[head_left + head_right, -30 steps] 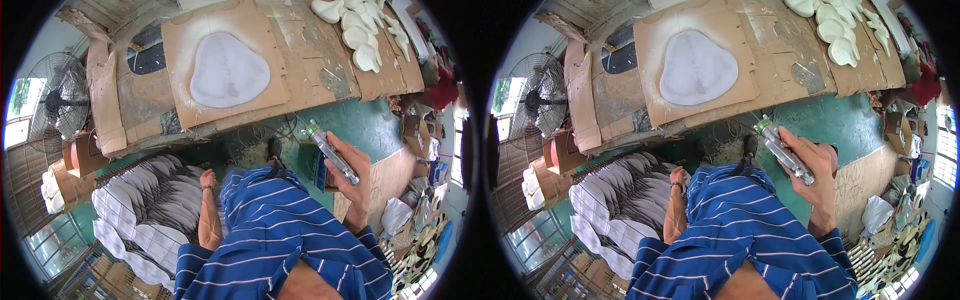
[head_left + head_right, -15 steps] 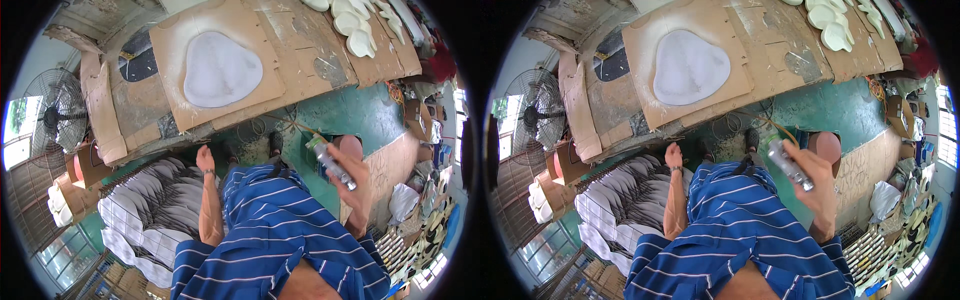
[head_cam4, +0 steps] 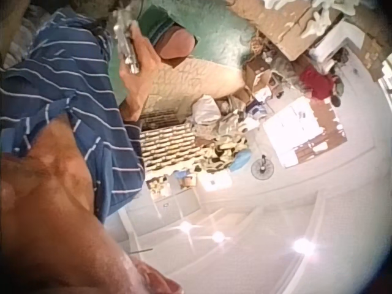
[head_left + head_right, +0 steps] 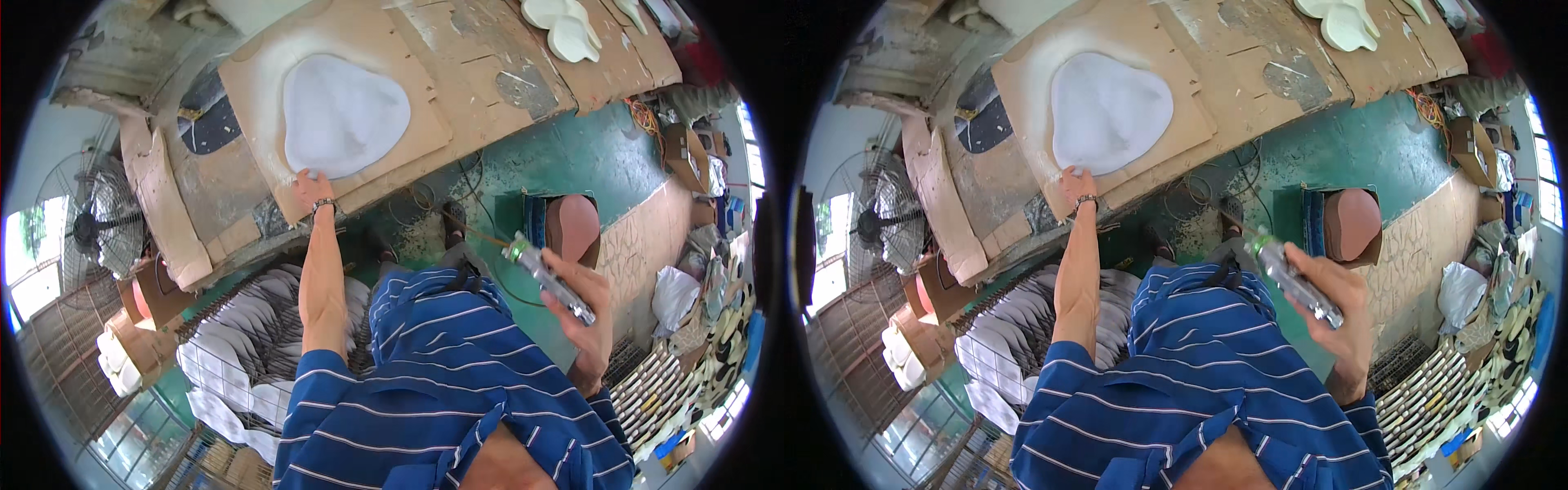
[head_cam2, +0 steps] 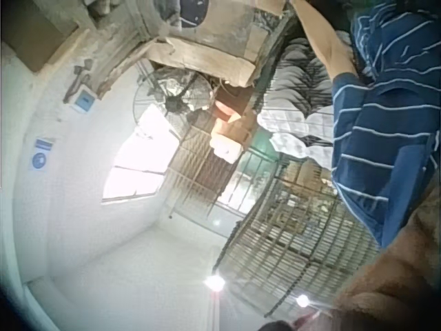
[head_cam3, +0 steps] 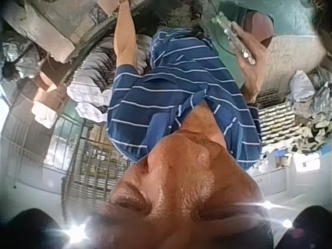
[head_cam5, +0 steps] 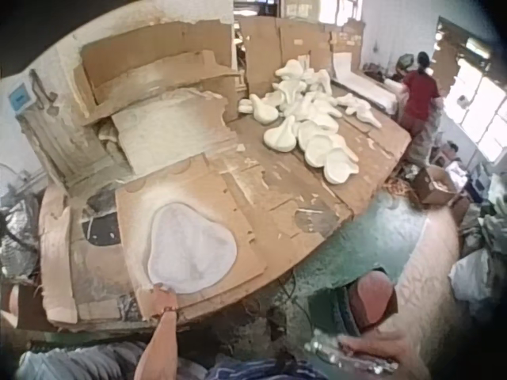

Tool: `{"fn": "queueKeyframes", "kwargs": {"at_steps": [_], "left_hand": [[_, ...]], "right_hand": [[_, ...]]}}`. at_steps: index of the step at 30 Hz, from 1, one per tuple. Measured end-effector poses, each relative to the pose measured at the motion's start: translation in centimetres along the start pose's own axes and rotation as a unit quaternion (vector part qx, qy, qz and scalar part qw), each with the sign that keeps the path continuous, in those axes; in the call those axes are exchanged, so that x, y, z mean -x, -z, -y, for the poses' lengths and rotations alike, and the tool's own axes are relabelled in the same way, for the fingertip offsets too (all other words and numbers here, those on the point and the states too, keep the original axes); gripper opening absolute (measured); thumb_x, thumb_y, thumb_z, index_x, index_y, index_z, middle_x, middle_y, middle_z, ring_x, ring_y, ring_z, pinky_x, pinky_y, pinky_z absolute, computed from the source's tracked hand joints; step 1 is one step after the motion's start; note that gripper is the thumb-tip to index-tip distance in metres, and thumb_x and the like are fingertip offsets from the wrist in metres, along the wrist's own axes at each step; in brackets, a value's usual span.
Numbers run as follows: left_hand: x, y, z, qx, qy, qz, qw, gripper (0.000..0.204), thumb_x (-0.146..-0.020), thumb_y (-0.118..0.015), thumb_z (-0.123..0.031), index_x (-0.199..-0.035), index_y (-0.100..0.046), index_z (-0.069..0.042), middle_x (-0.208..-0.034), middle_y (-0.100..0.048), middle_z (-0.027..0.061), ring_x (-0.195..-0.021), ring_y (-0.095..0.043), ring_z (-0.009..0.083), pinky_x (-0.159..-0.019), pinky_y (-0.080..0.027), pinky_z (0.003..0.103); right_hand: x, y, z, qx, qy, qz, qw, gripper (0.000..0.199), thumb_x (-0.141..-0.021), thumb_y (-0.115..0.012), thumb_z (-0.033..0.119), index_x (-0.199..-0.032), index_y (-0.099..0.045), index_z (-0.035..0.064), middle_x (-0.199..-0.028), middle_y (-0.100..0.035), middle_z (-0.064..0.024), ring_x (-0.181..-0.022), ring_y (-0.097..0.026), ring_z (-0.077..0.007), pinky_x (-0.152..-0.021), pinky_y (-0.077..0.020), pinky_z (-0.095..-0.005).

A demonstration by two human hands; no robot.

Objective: Applying spray adhesive to foam pads and stacking them on a rack.

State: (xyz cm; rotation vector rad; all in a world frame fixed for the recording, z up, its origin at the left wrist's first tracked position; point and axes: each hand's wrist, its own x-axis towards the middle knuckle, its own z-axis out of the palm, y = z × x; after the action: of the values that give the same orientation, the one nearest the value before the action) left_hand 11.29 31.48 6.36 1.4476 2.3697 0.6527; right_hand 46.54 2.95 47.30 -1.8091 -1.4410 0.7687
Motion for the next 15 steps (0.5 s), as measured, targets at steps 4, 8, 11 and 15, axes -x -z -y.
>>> {"fn": "queueKeyframes", "kwargs": {"at_steps": [4, 8, 11, 15], "left_hand": [[0.4, 1.4, -2.2, -0.062, 0.023, 0.058, 0.996, 0.042, -0.078, -0.077, -0.031, -0.117, -0.073, -0.016, -0.112, -0.066, 0.0100, -0.103, -0.067, 0.0306, -0.091, -0.053, 0.046], [-0.3, 2.0, -1.3, -0.068, 0.014, 0.046, 0.997, 0.040, -0.077, -0.076, -0.029, -0.115, -0.075, -0.018, -0.111, -0.067, 0.0106, -0.103, -0.067, 0.0307, -0.091, -0.053, 0.045], [-0.3, 0.6, -1.3, -0.065, 0.023, 0.032, 0.997, 0.038, -0.077, -0.074, -0.027, -0.113, -0.076, -0.017, -0.109, -0.068, 0.0101, -0.103, -0.067, 0.0302, -0.091, -0.053, 0.044], [-1.0, -4.2, -1.0, 0.000, 0.057, 0.032, 0.998, 0.037, -0.073, -0.077, -0.025, -0.108, -0.077, -0.018, -0.111, -0.067, 0.0126, -0.100, -0.067, 0.0295, -0.090, -0.052, 0.042]], "right_hand": [[0.8, 0.6, -0.3, 0.014, -0.027, -0.041, 0.999, 0.062, -0.074, -0.074, -0.009, -0.134, -0.066, 0.0021, -0.093, -0.070, -0.0162, -0.078, -0.068, -0.0260, -0.071, -0.0509, -0.0298], [-0.1, 0.4, 0.0, -0.033, 0.022, -0.044, 0.998, 0.065, -0.070, -0.074, -0.008, -0.134, -0.066, 0.0013, -0.089, -0.068, -0.0161, -0.073, -0.066, -0.0268, -0.067, -0.0491, -0.0298], [-0.1, 1.0, -0.2, -0.014, -0.017, -0.002, 1.000, 0.054, -0.078, -0.075, -0.002, -0.131, -0.066, -0.0032, -0.094, -0.071, -0.0189, -0.080, -0.069, -0.0256, -0.072, -0.0518, -0.0322], [1.9, 1.7, -0.9, -0.023, -0.060, -0.052, 0.997, 0.052, -0.079, -0.076, 0.003, -0.130, -0.067, -0.0036, -0.100, -0.073, -0.0201, -0.086, -0.072, -0.0302, -0.077, -0.0536, -0.0338]]}}
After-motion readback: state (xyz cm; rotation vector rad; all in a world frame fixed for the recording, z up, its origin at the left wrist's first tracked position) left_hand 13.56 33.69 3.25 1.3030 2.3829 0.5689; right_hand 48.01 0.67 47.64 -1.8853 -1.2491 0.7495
